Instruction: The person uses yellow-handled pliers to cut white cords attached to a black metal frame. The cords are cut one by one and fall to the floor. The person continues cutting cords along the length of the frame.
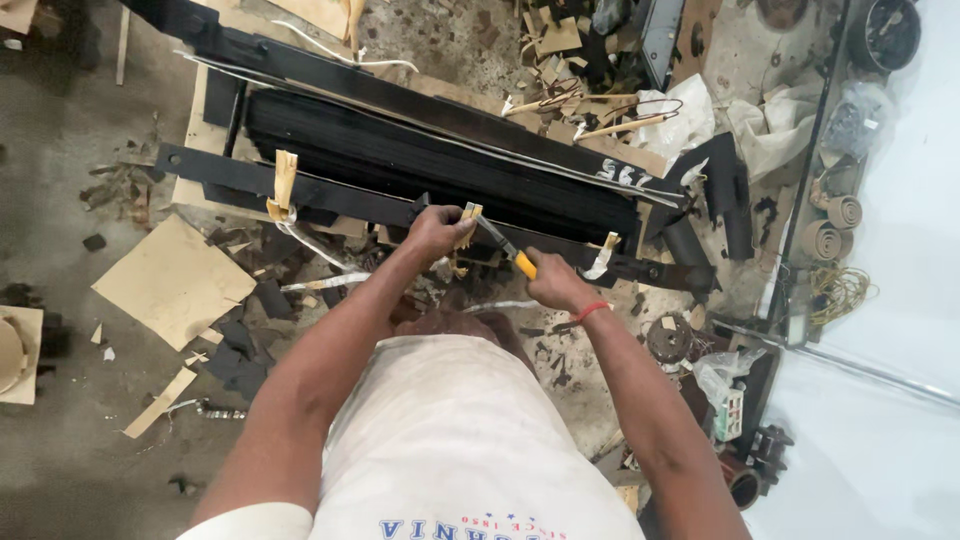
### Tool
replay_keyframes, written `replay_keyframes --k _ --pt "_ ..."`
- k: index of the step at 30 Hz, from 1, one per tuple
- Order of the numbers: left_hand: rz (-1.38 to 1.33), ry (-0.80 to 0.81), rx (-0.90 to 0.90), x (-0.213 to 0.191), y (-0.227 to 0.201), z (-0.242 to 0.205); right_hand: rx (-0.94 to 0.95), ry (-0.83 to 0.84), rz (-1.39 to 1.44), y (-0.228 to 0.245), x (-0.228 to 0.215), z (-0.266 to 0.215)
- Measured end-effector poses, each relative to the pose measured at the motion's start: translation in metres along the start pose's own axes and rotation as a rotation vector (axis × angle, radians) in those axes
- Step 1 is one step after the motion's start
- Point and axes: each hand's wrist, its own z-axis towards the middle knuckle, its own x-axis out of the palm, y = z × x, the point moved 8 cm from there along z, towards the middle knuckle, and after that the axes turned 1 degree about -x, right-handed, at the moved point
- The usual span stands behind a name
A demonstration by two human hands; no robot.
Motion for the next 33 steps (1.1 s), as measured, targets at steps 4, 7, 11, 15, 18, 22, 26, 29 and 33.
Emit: replay_keyframes --k 4,7,11,15,18,22,26,29,33 --pt "-0.035 0.014 0.036 0.004 0.007 0.003 -0.060 0.012 -0.049 -0.006 -0.001 0.009" --pt "0.074 -0.125 0.199 -0.003 -0.004 -0.007 -0.076 0.013 -0.030 -0.006 0.000 0.012" --pt "0.133 -0.134 0.112 -0.011 -0.012 -0.006 -0.007 -0.027 0.038 -0.013 0.009 0.006" --pt "0.182 -0.131 -0.010 0.001 -0.019 -0.026 0.220 0.042 0.359 -0.043 0.047 -0.042" --pt "0.465 -0.322 0.247 -0.012 -0.079 -0.054 0.248 0.099 0.736 -0.045 0.058 -0.074" --pt "0.896 -0.689 0.719 0.022 -0.154 -0.117 0.088 -0.053 1.070 -0.079 0.050 -0.121" --pt "0.401 -0.280 0.483 0.118 -0.146 -0.086 0.109 -0.111 1.275 -0.152 0.056 -0.138" --pt "0.462 -0.164 0.442 0.217 -0.137 -0.054 0.152 -0.033 1.421 -0.210 0.068 -0.145" --pt "0.313 -0.235 0.364 0.270 -0.105 -0.021 0.174 -0.024 1.293 -0.281 0.070 -0.147"
